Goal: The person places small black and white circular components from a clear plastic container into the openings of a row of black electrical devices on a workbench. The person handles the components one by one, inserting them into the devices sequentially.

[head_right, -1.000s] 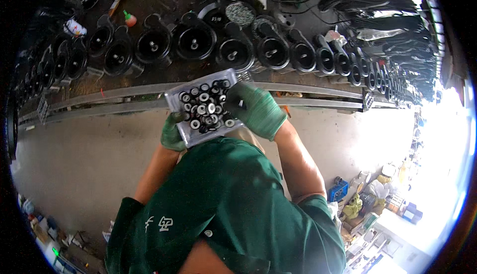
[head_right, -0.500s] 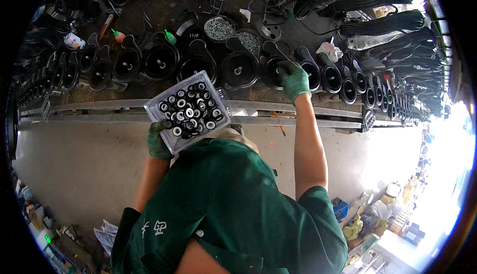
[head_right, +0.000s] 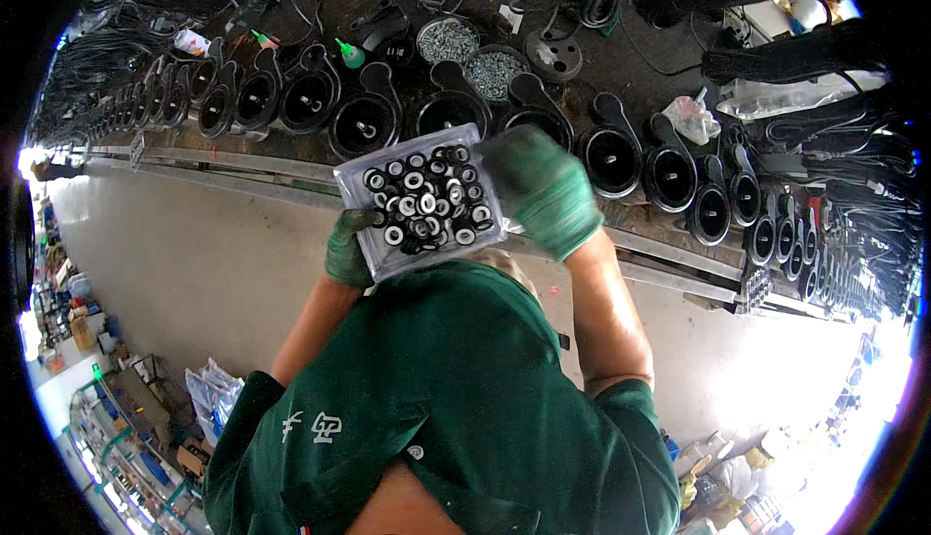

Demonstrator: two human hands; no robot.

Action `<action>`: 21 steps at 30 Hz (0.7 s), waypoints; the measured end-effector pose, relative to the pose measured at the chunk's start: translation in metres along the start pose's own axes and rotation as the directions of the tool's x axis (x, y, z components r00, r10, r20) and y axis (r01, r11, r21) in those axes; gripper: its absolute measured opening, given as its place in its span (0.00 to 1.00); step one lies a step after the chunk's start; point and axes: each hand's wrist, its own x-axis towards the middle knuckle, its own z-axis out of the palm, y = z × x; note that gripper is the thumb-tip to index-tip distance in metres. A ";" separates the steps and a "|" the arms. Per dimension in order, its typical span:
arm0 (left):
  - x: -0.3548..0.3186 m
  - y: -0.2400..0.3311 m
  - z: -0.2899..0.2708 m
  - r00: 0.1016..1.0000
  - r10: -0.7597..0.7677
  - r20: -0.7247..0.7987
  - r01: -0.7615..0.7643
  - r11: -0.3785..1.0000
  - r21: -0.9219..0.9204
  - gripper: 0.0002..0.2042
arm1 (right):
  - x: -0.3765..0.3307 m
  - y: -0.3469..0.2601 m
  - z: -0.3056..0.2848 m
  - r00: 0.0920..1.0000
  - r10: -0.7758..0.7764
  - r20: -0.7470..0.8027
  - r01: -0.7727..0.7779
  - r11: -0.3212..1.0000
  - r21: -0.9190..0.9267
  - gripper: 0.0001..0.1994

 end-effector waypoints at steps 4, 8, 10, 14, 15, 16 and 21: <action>0.008 -0.028 0.014 1.000 0.001 0.001 -0.001 1.000 -0.003 0.38 | 0.000 -0.016 -0.005 0.912 -0.234 0.337 0.289 0.949 -0.122 0.16; 0.010 -0.047 0.035 0.999 0.041 -0.028 -0.039 0.997 0.072 0.38 | -0.010 -0.003 -0.016 0.893 -0.234 0.384 0.321 0.930 -0.180 0.17; 0.012 -0.056 0.039 0.999 0.052 0.010 -0.053 0.998 0.034 0.39 | -0.016 0.001 -0.023 0.899 -0.192 0.394 0.272 0.949 -0.160 0.17; 0.018 -0.068 0.039 0.997 0.044 0.057 -0.046 0.999 0.029 0.40 | -0.030 0.011 -0.029 0.912 -0.235 0.335 0.294 0.946 -0.139 0.16; 0.018 -0.071 0.041 0.998 0.040 0.055 -0.041 0.999 0.022 0.40 | -0.032 0.013 -0.029 0.913 -0.239 0.331 0.295 0.946 -0.131 0.16; 0.017 -0.073 0.043 0.998 0.035 0.050 -0.036 0.999 0.016 0.41 | -0.034 0.014 -0.028 0.913 -0.245 0.325 0.296 0.947 -0.120 0.15; 0.020 -0.076 0.047 0.997 0.017 0.069 -0.018 1.000 0.021 0.41 | -0.041 0.016 -0.031 0.936 -0.167 0.309 0.193 0.980 -0.056 0.15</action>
